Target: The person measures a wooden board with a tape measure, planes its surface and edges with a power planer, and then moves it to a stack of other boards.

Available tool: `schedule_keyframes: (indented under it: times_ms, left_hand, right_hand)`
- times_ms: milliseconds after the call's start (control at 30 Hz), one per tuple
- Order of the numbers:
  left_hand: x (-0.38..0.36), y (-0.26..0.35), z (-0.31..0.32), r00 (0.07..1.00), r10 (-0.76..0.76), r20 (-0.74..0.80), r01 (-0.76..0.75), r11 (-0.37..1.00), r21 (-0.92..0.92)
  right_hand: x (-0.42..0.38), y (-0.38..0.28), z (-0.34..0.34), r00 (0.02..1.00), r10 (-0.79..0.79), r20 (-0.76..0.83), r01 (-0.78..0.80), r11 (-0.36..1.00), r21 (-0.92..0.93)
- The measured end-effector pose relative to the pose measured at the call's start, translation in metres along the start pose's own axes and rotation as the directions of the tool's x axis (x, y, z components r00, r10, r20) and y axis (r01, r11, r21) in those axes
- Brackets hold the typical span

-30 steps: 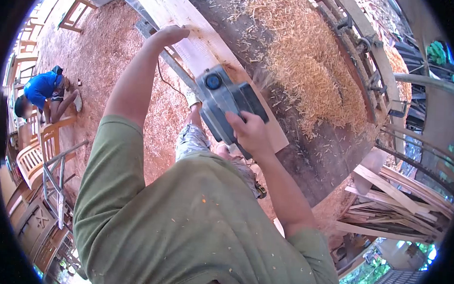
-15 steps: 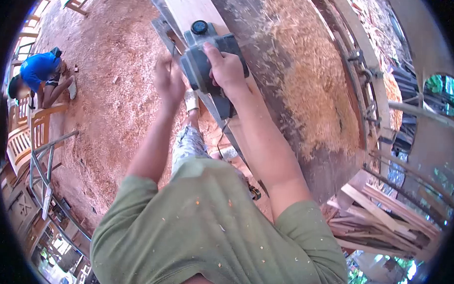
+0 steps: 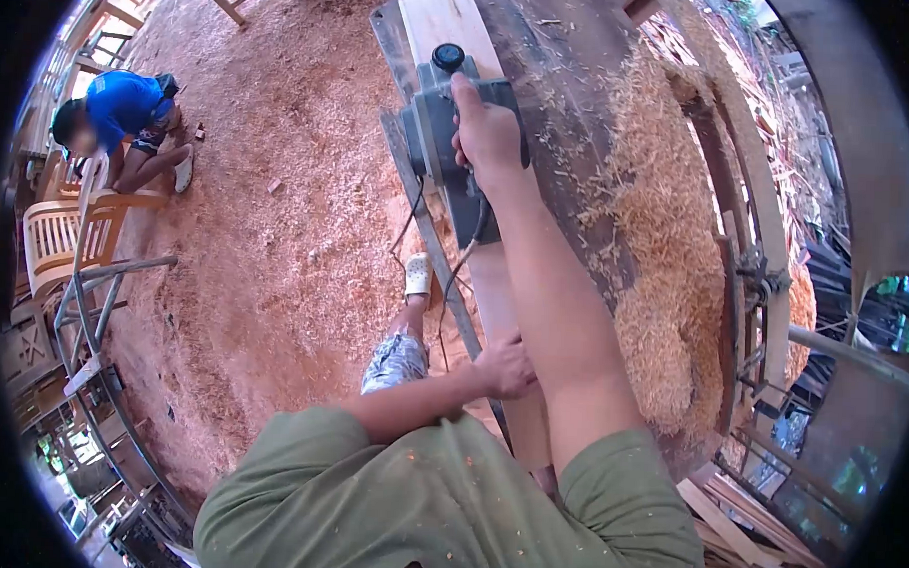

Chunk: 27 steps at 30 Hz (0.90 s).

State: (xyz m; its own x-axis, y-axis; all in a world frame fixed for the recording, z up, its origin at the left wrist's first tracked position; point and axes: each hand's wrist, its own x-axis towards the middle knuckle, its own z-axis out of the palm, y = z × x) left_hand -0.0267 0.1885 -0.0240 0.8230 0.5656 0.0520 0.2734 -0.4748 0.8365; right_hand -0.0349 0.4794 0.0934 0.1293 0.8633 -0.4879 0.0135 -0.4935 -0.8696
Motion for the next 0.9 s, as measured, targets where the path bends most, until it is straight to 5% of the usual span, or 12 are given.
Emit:
schedule_keyframes:
  times_ms: [67,267,400,467,600,667,700,800,833,900]
  left_hand:
    - [0.003,0.005,-0.013,0.966,-0.041,0.257,0.013,0.994,0.108]
    - [-0.002,-0.005,0.01,0.998,0.056,-0.016,-0.055,0.997,0.05]
    - [0.0,0.0,-0.003,0.992,0.004,0.123,-0.008,1.0,0.026]
    - [-0.003,-0.006,0.015,0.999,0.041,-0.023,-0.041,0.999,0.029]
    - [0.001,-0.002,-0.003,0.984,0.009,0.178,-0.011,1.0,0.009]
    - [-0.002,-0.006,0.014,0.993,0.085,-0.076,-0.09,0.994,-0.057]
    - [-0.001,-0.004,0.004,0.997,0.061,0.037,-0.057,0.995,-0.079]
    - [-0.001,-0.004,0.005,0.997,0.072,-0.031,-0.075,0.992,-0.105]
    - [0.0,-0.004,-0.001,0.99,0.05,0.129,-0.031,0.989,-0.146]
    - [0.002,-0.003,-0.016,0.986,0.06,0.153,-0.034,0.984,-0.172]
  right_hand:
    - [0.027,-0.016,0.014,1.0,-0.009,0.024,0.008,1.0,0.009]
    - [0.107,-0.063,0.057,0.995,-0.099,0.022,0.1,0.994,-0.038]
    - [0.155,-0.083,0.076,0.99,-0.134,0.035,0.136,0.989,-0.062]
    - [0.16,-0.101,0.085,0.994,-0.114,0.001,0.113,0.992,-0.061]
    - [0.184,-0.125,0.095,0.988,-0.156,0.005,0.153,0.962,-0.225]
    - [0.197,-0.133,0.102,0.984,-0.177,0.006,0.174,0.956,-0.237]
    - [0.201,-0.137,0.105,0.989,-0.149,-0.018,0.141,0.964,-0.226]
    - [0.22,-0.143,0.115,0.978,-0.203,-0.038,0.193,0.965,-0.18]
    - [0.224,-0.144,0.119,0.967,-0.24,-0.085,0.223,0.96,-0.169]
    - [0.239,-0.151,0.126,0.967,-0.243,-0.075,0.228,0.959,-0.169]
